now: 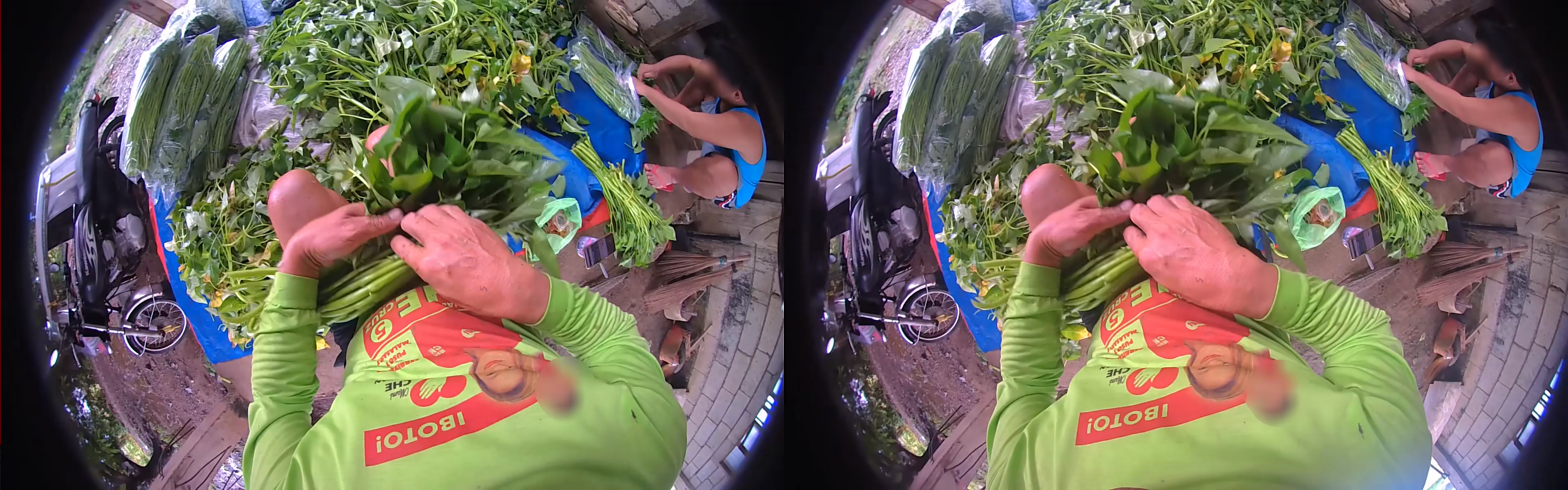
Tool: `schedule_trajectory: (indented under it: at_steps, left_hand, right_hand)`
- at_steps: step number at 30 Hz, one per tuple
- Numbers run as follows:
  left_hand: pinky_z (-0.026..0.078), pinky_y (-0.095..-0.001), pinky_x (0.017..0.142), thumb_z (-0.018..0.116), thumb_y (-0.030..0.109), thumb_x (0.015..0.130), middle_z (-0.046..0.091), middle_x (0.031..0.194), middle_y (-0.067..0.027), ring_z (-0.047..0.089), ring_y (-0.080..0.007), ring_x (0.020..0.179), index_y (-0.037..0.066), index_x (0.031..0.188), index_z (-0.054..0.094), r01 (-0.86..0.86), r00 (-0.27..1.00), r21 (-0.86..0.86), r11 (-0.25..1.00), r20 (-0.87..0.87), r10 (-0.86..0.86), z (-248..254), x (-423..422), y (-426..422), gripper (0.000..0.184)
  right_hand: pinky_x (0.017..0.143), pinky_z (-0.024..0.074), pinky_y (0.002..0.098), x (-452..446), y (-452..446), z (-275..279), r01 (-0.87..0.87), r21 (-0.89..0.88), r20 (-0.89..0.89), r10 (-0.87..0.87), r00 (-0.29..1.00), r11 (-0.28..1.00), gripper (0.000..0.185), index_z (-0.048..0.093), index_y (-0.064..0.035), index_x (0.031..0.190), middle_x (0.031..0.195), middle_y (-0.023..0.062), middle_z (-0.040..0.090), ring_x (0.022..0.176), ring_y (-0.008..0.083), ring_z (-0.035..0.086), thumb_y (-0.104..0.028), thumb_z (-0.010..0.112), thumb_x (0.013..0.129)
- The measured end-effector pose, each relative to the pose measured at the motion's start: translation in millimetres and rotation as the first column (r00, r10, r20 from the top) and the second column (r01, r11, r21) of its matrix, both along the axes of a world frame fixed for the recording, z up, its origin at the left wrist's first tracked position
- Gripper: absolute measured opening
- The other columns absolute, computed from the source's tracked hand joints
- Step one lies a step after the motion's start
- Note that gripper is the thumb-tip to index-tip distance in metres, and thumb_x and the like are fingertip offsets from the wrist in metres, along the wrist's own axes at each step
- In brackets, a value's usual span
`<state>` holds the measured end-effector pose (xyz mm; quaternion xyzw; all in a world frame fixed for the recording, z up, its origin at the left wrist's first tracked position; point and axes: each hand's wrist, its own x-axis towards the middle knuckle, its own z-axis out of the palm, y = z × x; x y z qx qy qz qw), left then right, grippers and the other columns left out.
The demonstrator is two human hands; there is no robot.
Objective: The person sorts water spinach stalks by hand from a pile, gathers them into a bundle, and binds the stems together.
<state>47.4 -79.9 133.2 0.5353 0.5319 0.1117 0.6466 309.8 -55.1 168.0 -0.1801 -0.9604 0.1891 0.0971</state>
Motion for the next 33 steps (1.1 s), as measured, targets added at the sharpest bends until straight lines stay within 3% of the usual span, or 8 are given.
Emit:
schedule_trajectory:
  at_steps: [4, 11, 15, 20, 23, 29, 31, 33]
  left_hand:
    - [0.057, -0.0396, 0.087, 0.06, 0.043, 0.113, 0.078, 0.114, -0.0143, 0.074, -0.0256, 0.096, 0.015, 0.136, 0.076, 0.191, 0.965, 0.582, 0.79, -0.26, -0.042, -2.3, -34.4, 3.9, 0.039]
    - [0.056, -0.0411, 0.079, 0.064, 0.077, 0.095, 0.081, 0.108, -0.0086, 0.076, -0.0309, 0.09, 0.031, 0.138, 0.073, -0.015, 0.771, 0.1, 0.995, -0.633, 0.075, 10.3, -26.1, 34.7, 0.064]
    - [0.053, -0.0363, 0.078, 0.078, 0.055, 0.095, 0.078, 0.097, -0.0052, 0.066, -0.0175, 0.08, 0.02, 0.142, 0.072, -0.039, 0.875, 0.149, 0.988, -0.473, 0.106, 15.3, -25.5, 31.6, 0.059]
    - [0.056, -0.0394, 0.081, 0.078, 0.047, 0.095, 0.082, 0.102, -0.0107, 0.077, -0.0286, 0.089, 0.02, 0.139, 0.072, 0.31, 0.826, 0.533, 0.787, -0.561, 0.055, -20.2, -45.9, 25.9, 0.052]
    - [0.056, -0.0416, 0.081, 0.082, 0.045, 0.093, 0.082, 0.098, -0.0114, 0.078, -0.032, 0.092, 0.02, 0.144, 0.066, 0.042, 0.871, 0.348, 0.937, -0.471, 0.136, 36.6, -1.7, 23.4, 0.059]
    - [0.061, -0.0524, 0.08, 0.077, 0.011, 0.087, 0.069, 0.115, -0.0275, 0.074, -0.0467, 0.096, 0.003, 0.159, 0.034, 0.317, 0.763, 0.504, 0.804, -0.639, 0.101, 4.1, 30.4, -4.5, 0.084]
    - [0.06, -0.0513, 0.075, 0.066, 0.008, 0.092, 0.064, 0.111, -0.0202, 0.074, -0.0379, 0.097, 0.028, 0.158, 0.044, 0.351, 0.741, 0.631, 0.692, -0.639, 0.206, -14.1, 39.0, -19.2, 0.072]
    - [0.058, -0.0479, 0.077, 0.063, 0.005, 0.092, 0.061, 0.11, -0.0166, 0.071, -0.0337, 0.093, 0.029, 0.158, 0.046, 0.357, 0.74, 0.665, 0.656, -0.63, 0.235, -4.7, 45.1, -27.2, 0.072]
  right_hand:
    - [0.092, 0.052, 0.0393, -21.9, 11.3, 5.8, 0.042, 0.15, -0.135, -0.022, 0.991, 0.988, 0.02, 0.072, -0.0053, 0.105, 0.106, 0.0105, 0.064, 0.103, 0.0273, 0.064, -0.015, 0.065, 0.088]
    - [0.085, 0.0489, 0.0405, -39.9, 0.8, -38.3, 0.158, 0.257, -0.135, -0.126, 0.983, 0.953, 0.013, 0.07, -0.0084, 0.096, 0.105, 0.006, 0.066, 0.105, 0.024, 0.063, -0.018, 0.065, 0.089]
    - [0.084, 0.0495, 0.0406, -33.5, -0.7, -37.3, 0.156, 0.255, -0.139, -0.123, 0.983, 0.954, 0.012, 0.068, -0.0085, 0.097, 0.099, 0.0055, 0.067, 0.101, 0.0243, 0.063, -0.018, 0.065, 0.089]
    - [0.084, 0.0499, 0.0414, -28.0, 2.0, -35.5, 0.059, 0.187, -0.052, -0.05, 0.997, 0.981, 0.009, 0.068, -0.0085, 0.092, 0.093, 0.0064, 0.067, 0.097, 0.0253, 0.064, -0.016, 0.066, 0.088]
    - [0.083, 0.0494, 0.041, -16.6, 4.0, -39.1, -0.007, 0.124, -0.054, 0.014, 0.998, 0.992, 0.008, 0.067, -0.0078, 0.09, 0.093, 0.0074, 0.066, 0.097, 0.0265, 0.064, -0.014, 0.067, 0.085]
    - [0.097, 0.0554, 0.0492, 35.3, -11.4, -54.1, -0.13, -0.268, -0.246, 0.062, 0.967, 0.955, 0.03, 0.076, -0.0049, 0.116, 0.11, 0.014, 0.073, 0.108, 0.0342, 0.071, -0.019, 0.072, 0.09]
    - [0.11, 0.0555, 0.0453, 12.1, 27.8, 49.1, -0.223, -0.58, 0.211, 0.408, 0.888, 0.784, 0.045, 0.066, 0.0009, 0.14, 0.131, 0.0218, 0.072, 0.122, 0.0379, 0.071, -0.018, 0.073, 0.1]
    - [0.11, 0.0567, 0.043, 4.6, 82.8, 88.3, -0.402, -0.773, -0.26, 0.332, 0.907, 0.491, 0.042, 0.065, 0.0004, 0.142, 0.133, 0.019, 0.073, 0.12, 0.0351, 0.073, -0.017, 0.069, 0.104]
